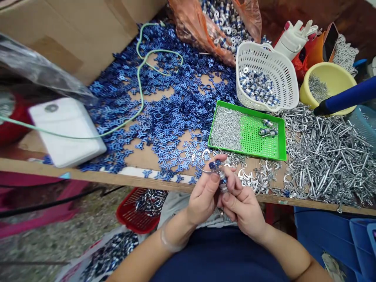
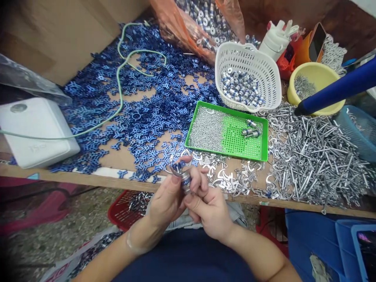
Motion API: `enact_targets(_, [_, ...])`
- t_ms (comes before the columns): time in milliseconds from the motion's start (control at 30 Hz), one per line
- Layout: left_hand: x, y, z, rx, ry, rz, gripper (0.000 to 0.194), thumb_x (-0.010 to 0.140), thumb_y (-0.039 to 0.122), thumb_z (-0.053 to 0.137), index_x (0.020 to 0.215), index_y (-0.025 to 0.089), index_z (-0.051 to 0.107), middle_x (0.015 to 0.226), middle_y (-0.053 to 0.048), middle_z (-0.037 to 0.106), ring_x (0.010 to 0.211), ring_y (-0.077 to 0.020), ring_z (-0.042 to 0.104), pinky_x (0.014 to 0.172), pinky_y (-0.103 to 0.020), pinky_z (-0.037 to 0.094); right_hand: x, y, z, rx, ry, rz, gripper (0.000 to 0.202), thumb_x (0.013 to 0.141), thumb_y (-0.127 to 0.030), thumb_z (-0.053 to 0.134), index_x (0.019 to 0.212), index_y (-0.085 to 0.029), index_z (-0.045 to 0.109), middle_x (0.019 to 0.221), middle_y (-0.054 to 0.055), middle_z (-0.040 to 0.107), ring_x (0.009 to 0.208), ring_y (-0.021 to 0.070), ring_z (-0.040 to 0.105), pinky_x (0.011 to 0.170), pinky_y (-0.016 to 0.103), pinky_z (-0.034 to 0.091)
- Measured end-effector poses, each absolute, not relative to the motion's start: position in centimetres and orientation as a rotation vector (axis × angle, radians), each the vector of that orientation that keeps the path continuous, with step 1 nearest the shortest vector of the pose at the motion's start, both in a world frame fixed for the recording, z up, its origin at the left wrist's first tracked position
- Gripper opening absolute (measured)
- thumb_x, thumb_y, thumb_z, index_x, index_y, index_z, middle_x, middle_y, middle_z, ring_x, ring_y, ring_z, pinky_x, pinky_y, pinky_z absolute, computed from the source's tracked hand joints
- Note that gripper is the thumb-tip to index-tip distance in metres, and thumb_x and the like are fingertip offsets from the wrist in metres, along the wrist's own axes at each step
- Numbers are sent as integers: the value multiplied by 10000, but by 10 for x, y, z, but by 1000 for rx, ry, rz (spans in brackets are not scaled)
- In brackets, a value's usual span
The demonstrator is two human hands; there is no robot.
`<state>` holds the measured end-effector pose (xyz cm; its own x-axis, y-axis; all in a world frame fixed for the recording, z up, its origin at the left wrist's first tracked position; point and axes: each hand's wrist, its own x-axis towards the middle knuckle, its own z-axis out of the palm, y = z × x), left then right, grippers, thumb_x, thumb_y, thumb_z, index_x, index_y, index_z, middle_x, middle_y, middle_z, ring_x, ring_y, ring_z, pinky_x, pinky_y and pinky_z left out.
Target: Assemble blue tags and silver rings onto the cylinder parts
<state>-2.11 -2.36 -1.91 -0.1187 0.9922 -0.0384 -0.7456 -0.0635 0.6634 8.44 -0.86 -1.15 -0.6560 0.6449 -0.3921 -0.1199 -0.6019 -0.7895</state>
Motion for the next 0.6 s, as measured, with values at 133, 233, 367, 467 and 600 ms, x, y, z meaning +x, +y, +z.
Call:
enact_targets(133, [-19, -22, -17, 455, 671, 1674, 346, 874, 451, 460, 1175, 293, 396, 618, 62, 452, 564, -103, 479, 854, -359, 421, 86, -7, -11, -920, -1084, 2363, 340, 779, -442, 607, 619, -145, 568, 363, -81, 363, 318, 32, 245, 356, 207, 173])
enact_targets(233, [-17, -22, -17, 463, 652, 1651, 380, 873, 445, 464, 1214, 298, 382, 622, 59, 451, 550, -103, 466, 846, -373, 421, 87, -8, -13, -918, -1061, 2337, 346, 774, -441, 612, 591, -156, 538, 369, -78, 374, 317, 31, 243, 347, 205, 158])
enact_targets(367, [-18, -25, -17, 503, 617, 1623, 426, 877, 425, 466, 1267, 302, 350, 623, 55, 461, 561, -109, 474, 861, -380, 411, 87, -9, -14, -927, -1099, 2281, 362, 775, -441, 612, 560, -172, 499, 382, -76, 368, 326, 36, 252, 348, 208, 177])
enact_targets(467, [-21, -23, -14, 509, 579, 1641, 373, 889, 410, 445, 1248, 321, 391, 584, 56, 435, 542, -108, 457, 817, -359, 436, 86, -9, -13, -881, -1219, 2288, 358, 783, -454, 600, 589, -164, 518, 384, -82, 348, 326, 34, 259, 351, 206, 196])
enact_targets(600, [-24, -22, -13, 501, 547, 1614, 302, 901, 425, 399, 1184, 333, 454, 580, 45, 405, 505, -107, 421, 617, -295, 464, 88, -7, -13, -893, -1392, 2258, 388, 820, -458, 549, 570, -164, 504, 402, -70, 370, 354, 41, 301, 373, 204, 248])
